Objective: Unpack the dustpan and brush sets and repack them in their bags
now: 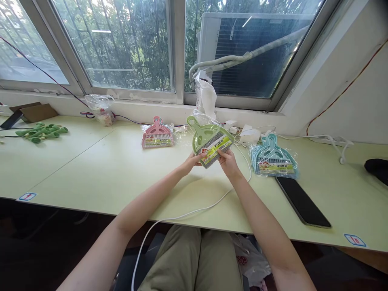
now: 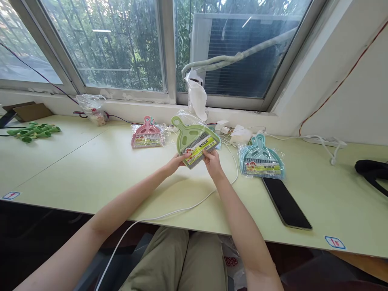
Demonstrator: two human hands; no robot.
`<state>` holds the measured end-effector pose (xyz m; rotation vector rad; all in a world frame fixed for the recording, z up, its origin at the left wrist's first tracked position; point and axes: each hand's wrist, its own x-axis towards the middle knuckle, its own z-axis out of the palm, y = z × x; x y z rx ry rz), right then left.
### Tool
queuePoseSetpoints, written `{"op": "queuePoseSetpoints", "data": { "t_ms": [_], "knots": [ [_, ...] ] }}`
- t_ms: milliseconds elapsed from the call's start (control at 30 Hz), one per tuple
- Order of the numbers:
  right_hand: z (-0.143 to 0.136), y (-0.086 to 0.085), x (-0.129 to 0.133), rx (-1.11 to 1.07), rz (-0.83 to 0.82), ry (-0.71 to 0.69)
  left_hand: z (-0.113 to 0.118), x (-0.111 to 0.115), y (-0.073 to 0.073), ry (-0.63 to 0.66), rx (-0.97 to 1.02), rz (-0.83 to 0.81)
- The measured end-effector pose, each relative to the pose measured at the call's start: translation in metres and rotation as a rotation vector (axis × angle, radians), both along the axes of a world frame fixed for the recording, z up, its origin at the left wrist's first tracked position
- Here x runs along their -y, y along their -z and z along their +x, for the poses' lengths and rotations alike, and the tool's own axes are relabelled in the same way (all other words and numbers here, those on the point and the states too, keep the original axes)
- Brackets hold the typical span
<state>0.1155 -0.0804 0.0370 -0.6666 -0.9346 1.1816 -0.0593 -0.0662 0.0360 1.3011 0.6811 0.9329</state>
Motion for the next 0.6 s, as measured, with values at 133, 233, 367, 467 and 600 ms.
{"op": "queuePoseSetpoints", "data": {
  "t_ms": [133, 233, 367, 467, 600],
  "knots": [
    [0.001, -0.006, 0.004, 0.048, -0.018, -0.036, -0.014, -0.001, -0.008, 0.343, -0.136, 0.129],
    [0.001, -0.008, 0.006, 0.024, -0.018, -0.060, -0.027, -0.011, -0.012, 0.354, -0.206, 0.160],
    [-0.003, -0.008, 0.008, 0.029, -0.065, -0.137, -0.036, -0.025, -0.020, 0.019, 0.003, 0.191],
    [-0.012, -0.005, 0.011, 0.069, -0.107, -0.211, -0.036, -0.025, -0.028, -0.128, 0.081, 0.235],
    [-0.025, -0.001, 0.015, 0.120, -0.140, -0.331, -0.034, -0.016, -0.028, -0.191, 0.062, 0.326]
  ]
}}
